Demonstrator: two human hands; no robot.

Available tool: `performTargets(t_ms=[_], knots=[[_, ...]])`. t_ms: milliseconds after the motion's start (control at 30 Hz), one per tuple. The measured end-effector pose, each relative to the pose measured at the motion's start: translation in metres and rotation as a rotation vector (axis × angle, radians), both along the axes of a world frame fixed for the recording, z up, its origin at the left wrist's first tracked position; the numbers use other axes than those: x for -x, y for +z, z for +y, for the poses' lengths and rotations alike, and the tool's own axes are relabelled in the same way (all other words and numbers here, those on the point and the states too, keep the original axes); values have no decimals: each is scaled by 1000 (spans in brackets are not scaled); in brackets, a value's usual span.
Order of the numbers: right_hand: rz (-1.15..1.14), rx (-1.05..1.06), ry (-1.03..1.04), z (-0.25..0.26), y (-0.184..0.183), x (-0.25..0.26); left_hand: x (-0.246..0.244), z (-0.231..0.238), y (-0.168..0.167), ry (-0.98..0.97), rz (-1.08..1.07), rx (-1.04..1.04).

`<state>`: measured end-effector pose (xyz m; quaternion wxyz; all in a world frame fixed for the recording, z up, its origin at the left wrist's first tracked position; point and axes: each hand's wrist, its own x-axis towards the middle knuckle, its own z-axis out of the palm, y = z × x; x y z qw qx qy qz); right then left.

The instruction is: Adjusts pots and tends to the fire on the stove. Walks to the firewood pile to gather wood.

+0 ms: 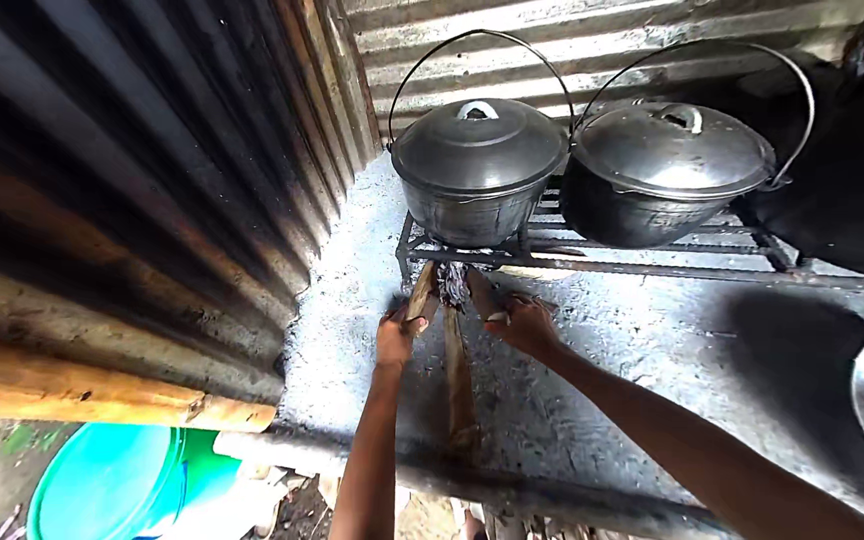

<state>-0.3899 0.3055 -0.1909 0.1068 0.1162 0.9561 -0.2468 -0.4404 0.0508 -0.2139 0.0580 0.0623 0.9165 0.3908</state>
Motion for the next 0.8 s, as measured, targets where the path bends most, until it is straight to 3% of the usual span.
performTargets(t_ms=[67, 233, 333, 500, 567, 667, 800], knots=[[7, 82, -30, 3, 1, 1, 3, -1, -1, -17, -11, -45], [42, 638, -307, 11, 2, -8, 12, 3, 4, -96, -2, 8], [111, 853, -403, 8, 4, -18, 16, 1, 2, -114, 47, -10], [190, 645, -271, 15, 5, -19, -30, -1, 20, -1, 127, 41], [244, 485, -210, 16, 2, -16, -72, 9, 40, -56, -5, 143], [299, 309, -185, 10, -4, -11, -124, 28, 38, -158, -112, 233], [366, 141, -165, -1, -27, -6, -144, 43, 29, -160, -238, 278]])
